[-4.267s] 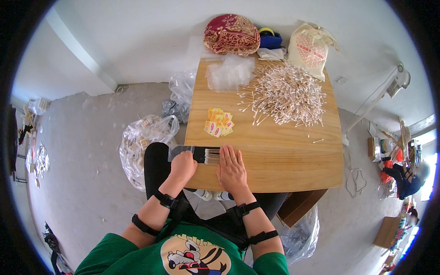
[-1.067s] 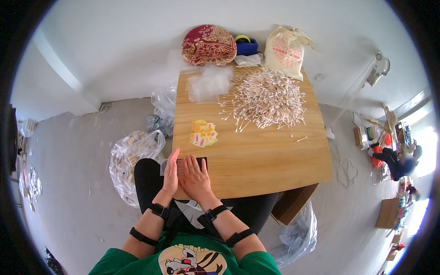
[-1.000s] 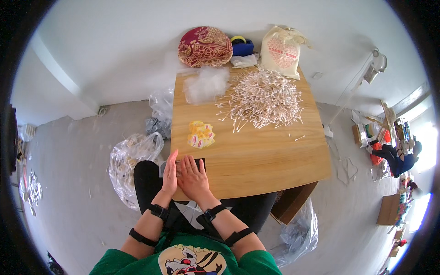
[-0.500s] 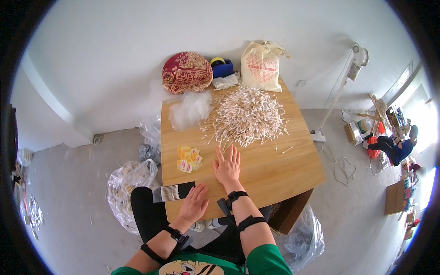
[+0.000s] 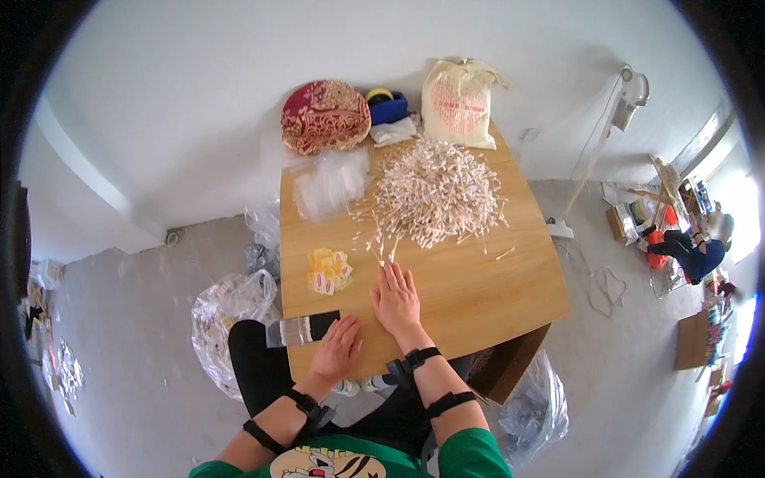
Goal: Sorting and bundling cotton swabs on a wooden table.
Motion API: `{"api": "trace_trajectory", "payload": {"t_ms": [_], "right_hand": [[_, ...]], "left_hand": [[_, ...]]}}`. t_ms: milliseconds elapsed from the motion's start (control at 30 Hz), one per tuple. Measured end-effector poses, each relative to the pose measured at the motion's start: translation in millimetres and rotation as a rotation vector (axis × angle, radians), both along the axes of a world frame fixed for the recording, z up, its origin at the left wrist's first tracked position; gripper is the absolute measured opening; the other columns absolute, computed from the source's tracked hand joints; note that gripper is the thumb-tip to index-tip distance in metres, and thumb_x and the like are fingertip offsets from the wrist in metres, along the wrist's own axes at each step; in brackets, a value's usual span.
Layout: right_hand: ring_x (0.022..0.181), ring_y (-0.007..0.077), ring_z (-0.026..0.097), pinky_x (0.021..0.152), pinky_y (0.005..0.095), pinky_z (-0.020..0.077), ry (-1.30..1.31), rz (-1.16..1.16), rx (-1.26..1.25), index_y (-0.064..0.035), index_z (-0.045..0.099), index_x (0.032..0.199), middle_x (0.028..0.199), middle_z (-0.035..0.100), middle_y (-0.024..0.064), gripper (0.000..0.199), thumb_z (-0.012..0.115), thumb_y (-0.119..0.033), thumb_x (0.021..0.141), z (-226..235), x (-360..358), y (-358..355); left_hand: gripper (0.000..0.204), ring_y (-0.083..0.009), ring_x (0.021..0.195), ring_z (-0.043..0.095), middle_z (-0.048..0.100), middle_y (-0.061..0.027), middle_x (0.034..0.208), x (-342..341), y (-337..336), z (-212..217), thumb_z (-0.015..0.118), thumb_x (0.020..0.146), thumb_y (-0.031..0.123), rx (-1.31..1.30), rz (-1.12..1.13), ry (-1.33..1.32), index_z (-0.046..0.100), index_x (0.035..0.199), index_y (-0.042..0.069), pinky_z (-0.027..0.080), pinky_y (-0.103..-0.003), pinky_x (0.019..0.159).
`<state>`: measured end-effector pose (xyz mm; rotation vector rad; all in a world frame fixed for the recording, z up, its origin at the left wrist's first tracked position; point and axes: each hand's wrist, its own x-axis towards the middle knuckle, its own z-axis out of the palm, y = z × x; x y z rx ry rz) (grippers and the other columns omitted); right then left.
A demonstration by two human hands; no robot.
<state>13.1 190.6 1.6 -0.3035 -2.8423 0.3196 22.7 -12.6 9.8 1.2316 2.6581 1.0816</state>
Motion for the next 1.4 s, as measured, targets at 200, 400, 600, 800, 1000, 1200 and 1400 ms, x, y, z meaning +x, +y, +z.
{"api": "trace_trajectory", "payload": {"t_ms": [200, 400, 600, 800, 1000, 1200, 1400], "right_hand": [[0.137, 0.0308, 0.041, 0.115, 0.0474, 0.0294, -0.009, 0.195, -0.059, -0.0109, 0.052, 0.138, 0.145, 0.047, 0.0157, 0.049, 0.061, -0.024, 0.091, 24.3, 58.8, -35.8], [0.094, 0.0320, 0.061, 0.083, 0.0407, 0.0501, 0.312, -0.110, -0.395, -0.0074, 0.068, 0.093, 0.094, 0.064, 0.0102, 0.013, 0.070, -0.012, 0.081, 6.6, 60.0, -33.1], [0.086, 0.0322, 0.060, 0.075, 0.0436, 0.0494, 0.125, -0.029, -0.212, -0.0080, 0.064, 0.083, 0.086, 0.060, 0.0102, 0.008, 0.069, -0.013, 0.080, 15.4, 28.7, -32.3], [0.086, 0.0336, 0.060, 0.073, 0.0449, 0.0490, 0.245, -0.157, -0.318, -0.0072, 0.063, 0.084, 0.085, 0.059, 0.0126, 0.008, 0.068, -0.012, 0.082, 36.5, 52.1, -28.0], [0.077, 0.0208, 0.055, 0.070, 0.0321, 0.0465, 0.757, -0.670, -0.275, -0.0013, 0.057, 0.089, 0.083, 0.056, 0.0099, 0.003, 0.059, -0.001, 0.092, 45.6, 173.3, 40.4], [0.079, 0.0282, 0.059, 0.074, 0.0365, 0.0499, 0.268, -0.996, -0.130, -0.0013, 0.060, 0.096, 0.091, 0.059, 0.0131, 0.013, 0.067, -0.007, 0.087, -27.2, 275.2, 91.2], [0.078, 0.0298, 0.058, 0.069, 0.0379, 0.0483, 0.351, -0.515, -0.287, -0.0049, 0.061, 0.090, 0.082, 0.058, 0.0128, 0.007, 0.064, -0.003, 0.084, 17.2, 180.5, 40.9]], "left_hand": [[0.042, -0.0334, 0.128, 0.050, 0.054, -0.0185, 0.134, -7.7, -5.5, -5.6, 0.061, 0.090, 0.014, 0.004, -0.013, 0.036, 0.053, 0.128, -0.001, 0.037, -0.045, 0.112], [0.042, -0.0319, 0.130, 0.048, 0.052, -0.0174, 0.137, -7.8, -5.6, -3.6, 0.059, 0.091, 0.014, -0.002, -0.004, 0.016, 0.052, 0.129, -0.001, 0.036, -0.043, 0.113], [0.039, -0.0314, 0.129, 0.049, 0.052, -0.0165, 0.136, -3.1, -3.7, -6.4, 0.059, 0.091, 0.013, 0.040, 0.012, 0.018, 0.053, 0.127, -0.001, 0.037, -0.043, 0.113], [0.038, -0.0306, 0.128, 0.050, 0.053, -0.0152, 0.135, -1.5, -6.2, -8.6, 0.059, 0.090, 0.009, 0.052, 0.000, 0.019, 0.054, 0.127, 0.000, 0.039, -0.043, 0.110], [0.042, -0.0319, 0.126, 0.051, 0.052, -0.0154, 0.135, -4.5, -7.7, -1.6, 0.060, 0.088, 0.007, 0.094, 0.012, 0.024, 0.051, 0.128, 0.000, 0.041, -0.046, 0.109], [0.044, -0.0341, 0.126, 0.050, 0.051, -0.0167, 0.136, -7.1, -2.3, -7.8, 0.059, 0.088, 0.006, 0.056, -0.012, 0.092, 0.049, 0.130, 0.000, 0.041, -0.046, 0.109], [0.043, -0.0356, 0.124, 0.051, 0.052, -0.0172, 0.134, -2.9, -7.3, -6.3, 0.058, 0.088, 0.006, 0.083, 0.018, 0.036, 0.048, 0.130, 0.000, 0.042, -0.045, 0.108]]}}
